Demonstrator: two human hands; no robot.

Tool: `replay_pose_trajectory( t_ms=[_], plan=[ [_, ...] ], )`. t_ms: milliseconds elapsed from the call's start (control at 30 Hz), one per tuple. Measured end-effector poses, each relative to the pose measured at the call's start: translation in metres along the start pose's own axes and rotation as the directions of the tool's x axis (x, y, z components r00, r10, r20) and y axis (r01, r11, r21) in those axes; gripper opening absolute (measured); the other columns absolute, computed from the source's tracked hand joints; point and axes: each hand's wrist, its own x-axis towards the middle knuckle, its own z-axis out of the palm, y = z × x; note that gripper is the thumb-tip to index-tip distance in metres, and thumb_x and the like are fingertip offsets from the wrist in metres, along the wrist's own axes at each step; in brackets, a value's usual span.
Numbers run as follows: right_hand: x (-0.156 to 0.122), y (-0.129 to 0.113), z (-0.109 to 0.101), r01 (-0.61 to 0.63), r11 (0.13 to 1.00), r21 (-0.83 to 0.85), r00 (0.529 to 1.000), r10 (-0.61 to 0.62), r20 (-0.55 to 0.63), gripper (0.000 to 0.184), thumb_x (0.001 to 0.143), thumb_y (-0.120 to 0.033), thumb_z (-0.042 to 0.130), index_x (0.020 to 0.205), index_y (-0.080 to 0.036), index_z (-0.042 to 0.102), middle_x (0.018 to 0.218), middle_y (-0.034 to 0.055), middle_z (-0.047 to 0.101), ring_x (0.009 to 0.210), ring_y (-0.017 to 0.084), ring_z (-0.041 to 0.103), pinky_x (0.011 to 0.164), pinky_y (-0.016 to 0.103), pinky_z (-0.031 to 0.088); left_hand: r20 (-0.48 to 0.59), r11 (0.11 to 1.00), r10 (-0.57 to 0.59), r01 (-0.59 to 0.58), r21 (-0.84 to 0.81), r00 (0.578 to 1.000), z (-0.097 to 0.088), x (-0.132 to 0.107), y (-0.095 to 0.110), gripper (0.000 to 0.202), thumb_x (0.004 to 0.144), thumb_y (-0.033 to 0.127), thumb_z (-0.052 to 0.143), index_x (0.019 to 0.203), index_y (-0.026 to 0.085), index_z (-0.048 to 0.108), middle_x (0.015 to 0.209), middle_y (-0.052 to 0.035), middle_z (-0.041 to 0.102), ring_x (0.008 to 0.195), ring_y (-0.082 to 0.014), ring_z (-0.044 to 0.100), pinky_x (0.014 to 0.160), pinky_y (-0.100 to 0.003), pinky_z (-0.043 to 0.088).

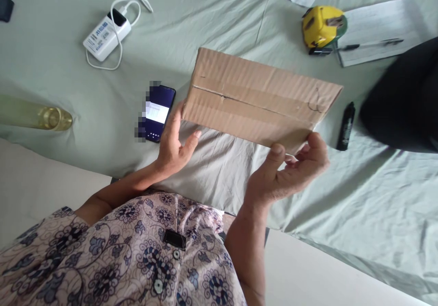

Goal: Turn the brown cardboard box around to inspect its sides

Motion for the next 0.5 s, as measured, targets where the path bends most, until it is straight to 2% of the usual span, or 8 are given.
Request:
replay_pose_trajectory(
  t_ms=[133,200,333,433,500],
  plan=[
    [0.009,0.01,0.003,0.057,0.998,-0.019,0.998,-0.057,0.011,0.042,0.104,-0.052,0.056,0.141,-0.033,0.063,0.116,0.0103,0.06,0.103,0.03,0.066,0.069,0.039,0.045,0.001,0.999,0.006,-0.006,0.046,1.0,-0.001,-0.003,0.002,0.068,0.107,0.04,0.043,0.167,0.025,0.015,0.159,-0.0189,0.052,0.148,-0.03,0.053,0.12,-0.049,0.051],
    [0.014,0.015,0.007,0.112,0.994,-0.011,0.994,-0.112,-0.016,0.045,0.102,-0.057,0.058,0.138,-0.03,0.064,0.111,0.0098,0.062,0.088,0.024,0.064,0.066,0.038,0.042,-0.004,0.991,0.046,-0.045,0.128,0.999,-0.01,-0.005,0.001,0.064,0.107,0.038,0.044,0.165,0.023,0.023,0.153,-0.0183,0.057,0.145,-0.0294,0.056,0.119,-0.049,0.051],
    [0.021,0.025,0.015,0.19,0.982,-0.004,0.98,-0.19,-0.065,0.047,0.102,-0.059,0.059,0.138,-0.03,0.067,0.11,0.0098,0.064,0.081,0.019,0.059,0.065,0.037,0.038,-0.002,0.938,0.098,-0.092,0.334,0.995,-0.043,-0.007,-0.009,0.043,0.105,0.039,0.048,0.143,0.021,0.056,0.136,-0.0152,0.068,0.131,-0.0273,0.064,0.115,-0.046,0.051],
    [0.025,0.03,0.017,0.24,0.968,0.068,0.97,-0.236,-0.058,0.045,0.102,-0.057,0.058,0.139,-0.031,0.067,0.108,0.0095,0.063,0.082,0.019,0.058,0.063,0.036,0.036,-0.02,0.894,0.023,-0.011,0.448,1.0,-0.071,-0.007,-0.025,0.041,0.105,0.047,0.047,0.129,0.021,0.068,0.135,-0.0157,0.068,0.132,-0.0291,0.062,0.118,-0.048,0.047],
    [0.029,0.034,0.016,0.251,0.963,0.103,0.968,-0.249,-0.032,0.045,0.102,-0.055,0.058,0.14,-0.032,0.066,0.108,0.0095,0.061,0.082,0.019,0.056,0.062,0.036,0.036,-0.033,0.868,-0.047,0.058,0.493,0.998,-0.087,-0.008,-0.037,0.046,0.104,0.053,0.045,0.126,0.021,0.07,0.14,-0.0165,0.065,0.139,-0.0321,0.057,0.122,-0.052,0.042]
  ],
)
